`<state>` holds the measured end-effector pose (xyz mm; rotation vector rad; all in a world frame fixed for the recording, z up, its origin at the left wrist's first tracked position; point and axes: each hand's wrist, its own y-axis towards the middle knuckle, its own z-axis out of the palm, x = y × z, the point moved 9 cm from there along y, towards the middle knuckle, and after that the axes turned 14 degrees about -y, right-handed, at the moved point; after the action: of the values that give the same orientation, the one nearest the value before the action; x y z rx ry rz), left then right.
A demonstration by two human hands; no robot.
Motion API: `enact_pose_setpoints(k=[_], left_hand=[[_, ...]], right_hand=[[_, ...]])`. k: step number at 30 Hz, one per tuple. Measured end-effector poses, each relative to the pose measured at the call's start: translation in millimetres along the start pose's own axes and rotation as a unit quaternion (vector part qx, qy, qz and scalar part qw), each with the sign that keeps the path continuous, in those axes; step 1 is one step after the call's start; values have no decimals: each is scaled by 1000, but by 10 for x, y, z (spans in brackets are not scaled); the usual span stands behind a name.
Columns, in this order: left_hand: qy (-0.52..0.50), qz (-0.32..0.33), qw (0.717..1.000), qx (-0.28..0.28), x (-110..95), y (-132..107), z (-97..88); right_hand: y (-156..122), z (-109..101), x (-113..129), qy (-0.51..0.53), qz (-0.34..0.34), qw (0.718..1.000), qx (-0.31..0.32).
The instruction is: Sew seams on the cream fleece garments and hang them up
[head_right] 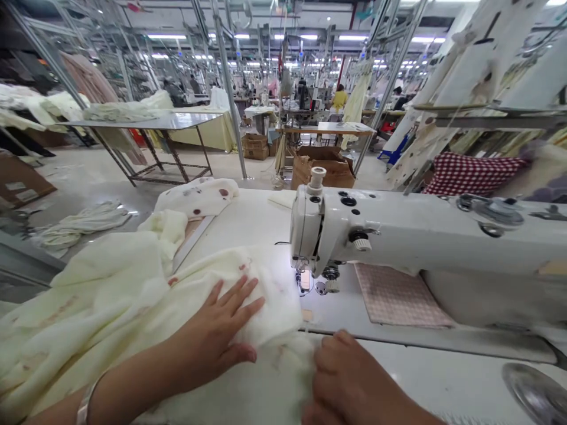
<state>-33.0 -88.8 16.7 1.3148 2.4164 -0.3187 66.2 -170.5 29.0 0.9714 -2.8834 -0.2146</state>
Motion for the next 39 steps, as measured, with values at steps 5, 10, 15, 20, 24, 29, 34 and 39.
enact_pose_setpoints(k=[5, 10, 15, 20, 24, 29, 34, 39], left_hand=[[5, 26, 999, -34, -388, 173, -73], [-44, -3, 999, 0, -385, 371, 78], [-244, -75, 967, -7, -119, 398, 91], [-312, -51, 947, -64, -122, 431, -33], [-170, 90, 979, -62, -431, 404, 58], [-1, 216, 976, -25, -687, 249, 368], [8, 204, 979, 5, -604, 163, 371], [22, 135, 990, 14, -545, 294, 328]], right_hand=[[27, 48, -370, -17, 68, 997, 35], [23, 3, -477, -55, 78, 995, -27], [-8, -244, -112, -57, -9, 992, -114], [68, 98, -218, -71, 75, 994, 20], [29, 234, -378, -25, 103, 992, 69], [-97, 172, -649, 47, 93, 995, 8], [-129, 150, -853, 0, 123, 992, -7], [-15, 133, -818, 5, 130, 991, -2]])
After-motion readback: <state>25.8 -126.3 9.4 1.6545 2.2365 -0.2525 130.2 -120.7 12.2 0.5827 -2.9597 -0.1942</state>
